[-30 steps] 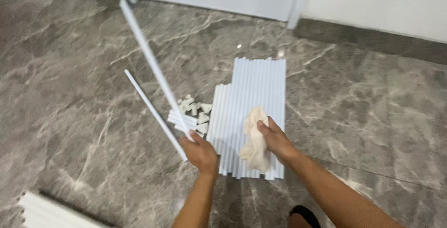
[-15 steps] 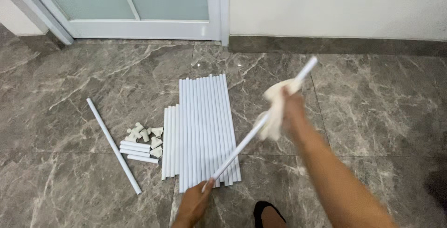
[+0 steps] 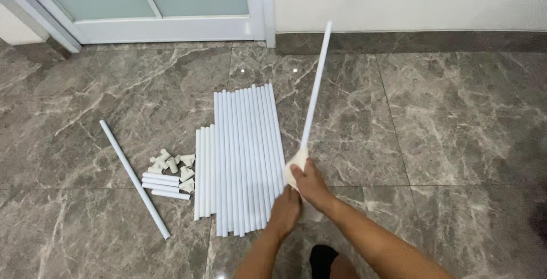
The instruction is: The person wipes white plastic rods with a cloth, then inserts two rods into a white plastic frame piece. The person then picks up two white sheets and places them on the floor.
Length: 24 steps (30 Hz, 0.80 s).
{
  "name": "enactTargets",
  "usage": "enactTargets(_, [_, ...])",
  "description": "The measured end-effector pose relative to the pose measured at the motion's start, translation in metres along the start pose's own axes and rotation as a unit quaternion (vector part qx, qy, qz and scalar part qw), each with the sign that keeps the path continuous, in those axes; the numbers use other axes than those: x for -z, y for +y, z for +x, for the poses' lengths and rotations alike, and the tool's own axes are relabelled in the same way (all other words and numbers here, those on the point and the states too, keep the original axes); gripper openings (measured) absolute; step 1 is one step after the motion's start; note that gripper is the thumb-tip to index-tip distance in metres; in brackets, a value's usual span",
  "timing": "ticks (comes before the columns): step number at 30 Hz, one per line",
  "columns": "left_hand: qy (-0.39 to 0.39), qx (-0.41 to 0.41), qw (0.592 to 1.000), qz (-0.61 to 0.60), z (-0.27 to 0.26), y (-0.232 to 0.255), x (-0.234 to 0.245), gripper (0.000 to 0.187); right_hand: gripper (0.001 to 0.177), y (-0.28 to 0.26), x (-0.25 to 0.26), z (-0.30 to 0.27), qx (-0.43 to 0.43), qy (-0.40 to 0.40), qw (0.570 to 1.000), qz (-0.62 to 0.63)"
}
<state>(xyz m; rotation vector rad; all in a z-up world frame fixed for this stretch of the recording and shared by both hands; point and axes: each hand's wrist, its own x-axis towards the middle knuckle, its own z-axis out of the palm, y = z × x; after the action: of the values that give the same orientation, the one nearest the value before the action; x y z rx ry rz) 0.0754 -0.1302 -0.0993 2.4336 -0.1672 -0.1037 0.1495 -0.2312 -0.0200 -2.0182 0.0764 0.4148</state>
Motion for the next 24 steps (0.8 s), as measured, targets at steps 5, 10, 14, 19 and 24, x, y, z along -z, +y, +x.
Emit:
enactTargets(5, [0.004,0.221,0.947,-0.234,-0.016,-0.021,-0.009,0.028,0.054,0.053,0.002,0.013,-0.036,-0.055,0.955,-0.29])
enactTargets(10, [0.002,0.315,0.912,-0.263,-0.023,-0.032,0.018,0.031,0.061,0.061,-0.018,0.01,-0.183,-0.108,0.937,-0.276])
enactTargets(14, [0.005,0.318,0.917,-0.243,-0.021,-0.032,0.022,0.032,0.066,0.074,-0.031,0.018,-0.168,-0.082,0.94,-0.286])
enactTargets(19, [0.06,0.291,0.926,-0.231,-0.016,-0.041,0.015,0.03,0.053,0.093,-0.041,0.03,-0.127,-0.098,0.937,-0.309])
enactTargets(24, [0.033,0.325,0.913,-0.246,-0.017,-0.054,0.009,0.029,0.044,0.093,-0.041,0.033,-0.108,-0.107,0.931,-0.331])
